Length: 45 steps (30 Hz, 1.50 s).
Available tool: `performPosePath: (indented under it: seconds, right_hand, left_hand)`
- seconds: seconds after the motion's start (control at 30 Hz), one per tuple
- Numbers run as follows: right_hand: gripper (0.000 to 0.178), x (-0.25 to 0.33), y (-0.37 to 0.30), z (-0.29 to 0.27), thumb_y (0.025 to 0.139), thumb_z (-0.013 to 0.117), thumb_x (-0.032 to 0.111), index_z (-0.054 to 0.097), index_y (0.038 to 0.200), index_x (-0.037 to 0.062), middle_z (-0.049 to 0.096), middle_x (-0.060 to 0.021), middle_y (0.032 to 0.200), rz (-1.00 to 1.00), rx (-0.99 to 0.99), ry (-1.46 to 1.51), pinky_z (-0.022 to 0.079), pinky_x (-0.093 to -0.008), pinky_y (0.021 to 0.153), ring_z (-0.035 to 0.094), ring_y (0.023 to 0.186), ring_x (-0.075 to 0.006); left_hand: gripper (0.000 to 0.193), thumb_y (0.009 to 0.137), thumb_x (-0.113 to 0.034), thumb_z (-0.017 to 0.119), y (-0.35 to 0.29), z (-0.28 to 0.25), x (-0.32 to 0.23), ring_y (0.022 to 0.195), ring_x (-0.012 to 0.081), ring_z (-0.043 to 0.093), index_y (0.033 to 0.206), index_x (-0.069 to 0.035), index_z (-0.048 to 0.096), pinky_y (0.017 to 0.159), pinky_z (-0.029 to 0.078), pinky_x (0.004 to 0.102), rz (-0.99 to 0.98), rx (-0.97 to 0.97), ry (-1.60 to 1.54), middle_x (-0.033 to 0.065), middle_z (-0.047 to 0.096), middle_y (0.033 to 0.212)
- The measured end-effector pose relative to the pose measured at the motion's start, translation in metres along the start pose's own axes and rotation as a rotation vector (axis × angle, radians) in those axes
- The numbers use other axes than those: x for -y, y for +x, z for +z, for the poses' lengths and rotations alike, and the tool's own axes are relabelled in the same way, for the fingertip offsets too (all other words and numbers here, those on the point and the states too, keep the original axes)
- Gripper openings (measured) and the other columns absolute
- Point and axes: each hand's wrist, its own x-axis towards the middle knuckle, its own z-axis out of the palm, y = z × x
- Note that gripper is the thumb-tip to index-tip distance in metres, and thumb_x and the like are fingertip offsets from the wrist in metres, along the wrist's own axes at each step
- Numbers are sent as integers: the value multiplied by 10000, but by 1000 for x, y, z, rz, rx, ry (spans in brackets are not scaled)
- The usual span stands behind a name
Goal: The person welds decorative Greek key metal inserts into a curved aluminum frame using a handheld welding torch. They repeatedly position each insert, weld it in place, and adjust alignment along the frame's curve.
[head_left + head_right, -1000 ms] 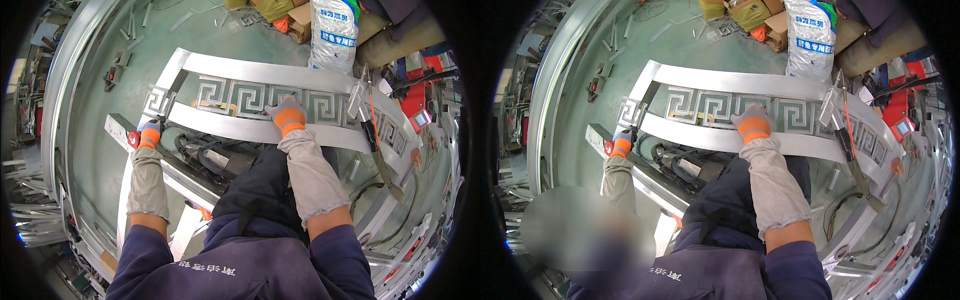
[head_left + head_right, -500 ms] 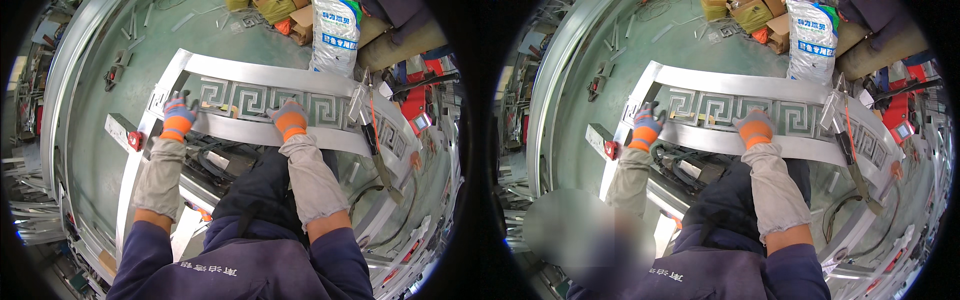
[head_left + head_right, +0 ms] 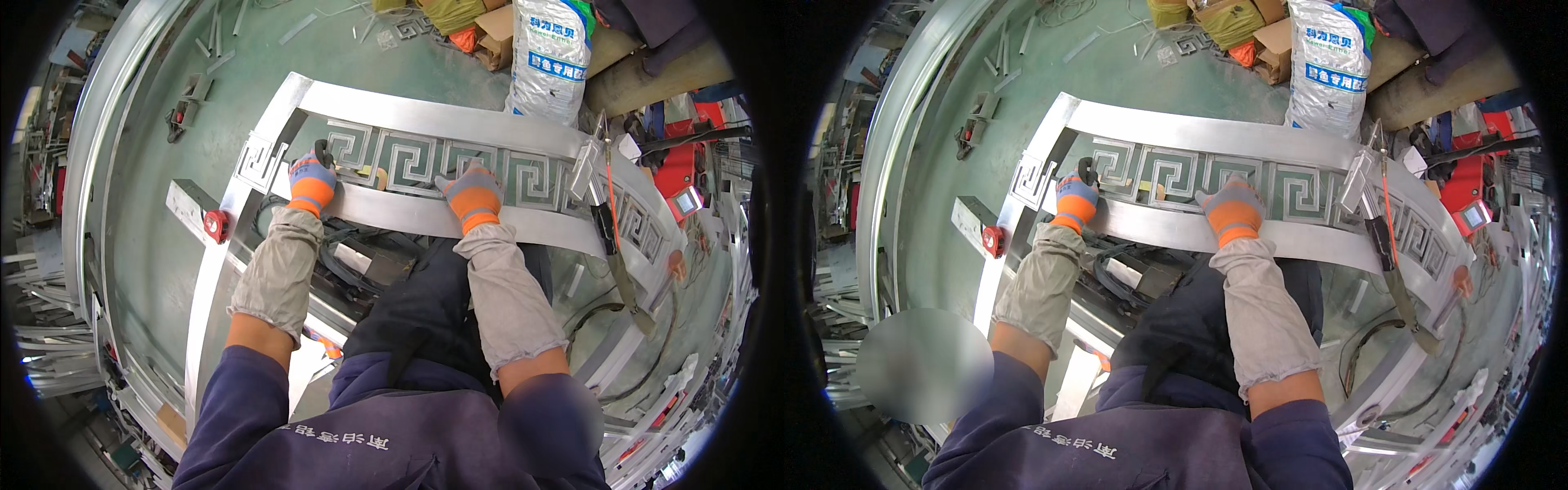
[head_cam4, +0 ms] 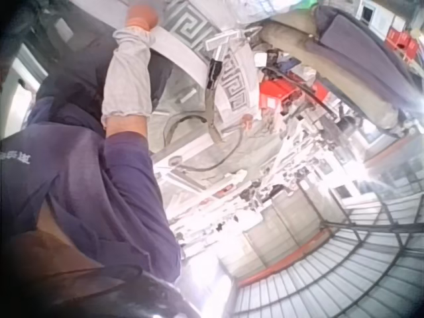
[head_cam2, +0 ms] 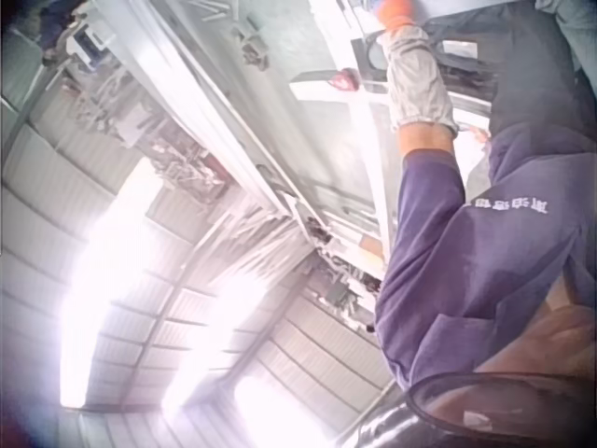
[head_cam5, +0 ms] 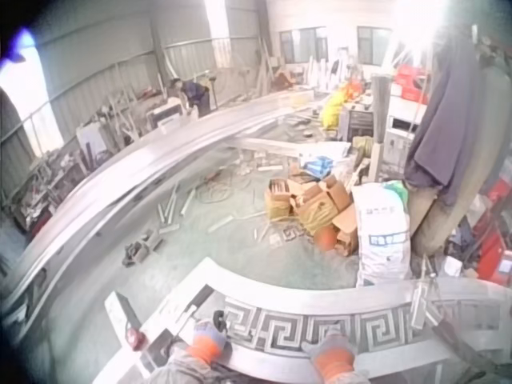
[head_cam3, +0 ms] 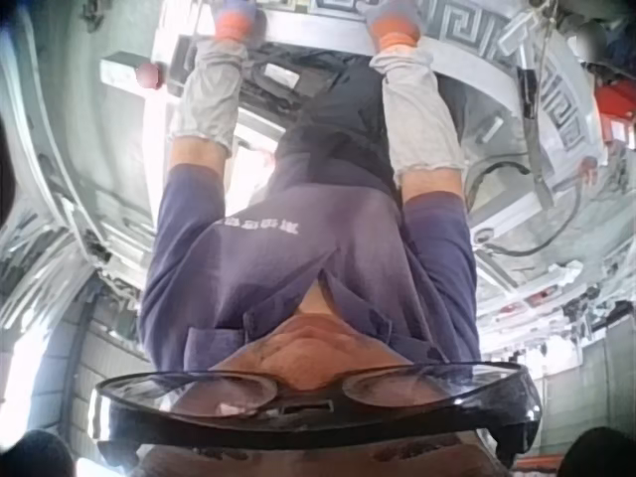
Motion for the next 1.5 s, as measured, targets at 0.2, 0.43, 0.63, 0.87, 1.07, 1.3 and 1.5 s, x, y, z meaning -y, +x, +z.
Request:
performPosePath:
  seconds: [0.2, 0.43, 0.63, 0.87, 1.07, 1.3, 1.5]
  right_hand:
    - [743, -1, 6, -2, 709, 734, 538, 568, 1246, 52, 609, -159, 1267, 13, 106, 3, 473, -417, 977, 576, 1177, -327]
    - [796, -3, 7, 3, 706, 725, 573, 535, 1300, 78, 577, -154, 1317, 5, 76, -32, 466, -426, 992, 557, 1205, -334]
    - [702, 0, 11, -8, 722, 742, 472, 566, 1246, 39, 641, -160, 1219, 7, 159, -3, 513, -407, 928, 627, 1116, -316]
    - [652, -10, 16, -2, 725, 746, 456, 585, 1222, 67, 671, -163, 1157, -32, 183, 63, 518, -392, 920, 645, 1083, -324]
    - [628, -9, 19, 7, 745, 737, 462, 592, 1216, 73, 661, -149, 1188, -34, 150, 26, 502, -396, 945, 630, 1116, -317]
    - [637, -2, 13, 3, 759, 725, 491, 577, 1204, 60, 666, -143, 1174, -37, 152, -13, 507, -403, 930, 639, 1089, -322]
    - [643, -5, 14, 6, 753, 724, 500, 574, 1193, 56, 672, -147, 1155, -63, 121, -22, 513, -414, 916, 640, 1079, -328]
  left_hand:
    - [454, 769, -174, 660, -1, -14, -14, 935, 333, 657, 1218, -145, 596, 843, 493, 421, -54, 124, 56, 116, 706, 980]
    - [489, 750, -214, 693, 8, 8, -3, 1012, 321, 638, 1224, -135, 599, 900, 476, 410, -63, 139, 326, 136, 695, 1033]
    - [321, 783, -249, 672, 6, 9, 3, 956, 362, 654, 1065, -97, 666, 841, 510, 436, -45, 82, 197, 165, 701, 978]
    - [431, 779, -235, 661, 11, 21, 12, 939, 372, 646, 1184, -102, 595, 860, 492, 443, -94, 110, 271, 171, 697, 983]
    - [434, 733, -232, 697, 8, 12, -1, 1011, 339, 637, 1145, -128, 608, 891, 481, 425, -33, 150, 280, 149, 693, 1029]
    - [401, 751, -249, 690, 9, 5, 1, 1005, 336, 643, 1120, -122, 597, 896, 477, 424, -37, 166, 273, 147, 694, 1020]
    - [398, 764, -244, 686, 12, 8, 1, 1012, 333, 641, 1129, -111, 603, 888, 486, 417, -47, 194, 277, 145, 692, 1031]
